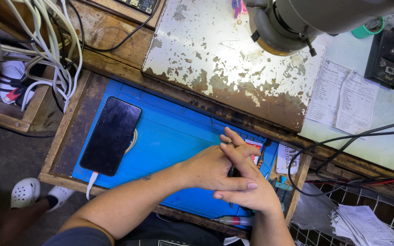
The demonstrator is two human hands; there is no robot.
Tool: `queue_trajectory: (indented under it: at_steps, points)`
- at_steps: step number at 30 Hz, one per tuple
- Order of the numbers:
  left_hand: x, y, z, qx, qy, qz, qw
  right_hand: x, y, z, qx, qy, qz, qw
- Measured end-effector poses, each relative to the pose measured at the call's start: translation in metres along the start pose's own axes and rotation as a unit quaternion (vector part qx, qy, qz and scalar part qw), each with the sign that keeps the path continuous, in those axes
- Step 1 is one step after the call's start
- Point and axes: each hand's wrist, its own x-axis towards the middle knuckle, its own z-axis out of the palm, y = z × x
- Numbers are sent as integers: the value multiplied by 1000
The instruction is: The person disassembles a smartphone on a blue workbench, using tweezers to remove internal components and a screwdriver to unscrew parts. They manipulate the phone's casing and internal circuitry, placing removed pieces on the mat.
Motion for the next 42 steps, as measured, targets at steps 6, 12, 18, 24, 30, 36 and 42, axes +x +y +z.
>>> queue_trajectory:
  at_steps: [6, 12, 18, 24, 30, 36, 42]
  points:
    - [2, -1, -4, 7, -1, -1, 1000, 5, 0, -2, -6, -2, -4, 1000]
    - [-5, 0, -7, 12, 4, 3, 1000, 7, -2, 5, -2, -5, -5, 1000]
    - [2, -4, -13, 9, 0, 2, 1000, 14, 1, 1, -5, -2, -1, 1000]
    - [-3, -2, -15, 8, 32, 40, 999, 16, 1, 3, -36, -10, -13, 999]
    - [11, 8, -21, -11, 33, 37, 999, 23, 0, -11, -26, 5, -22, 999]
    - [18, 3, -4, -10, 27, 16, 999, 7, 9, -20, -31, 2, -28, 999]
    - [23, 4, 4, 21, 88, 99, 991, 4, 9, -25, 31, 32, -38, 998]
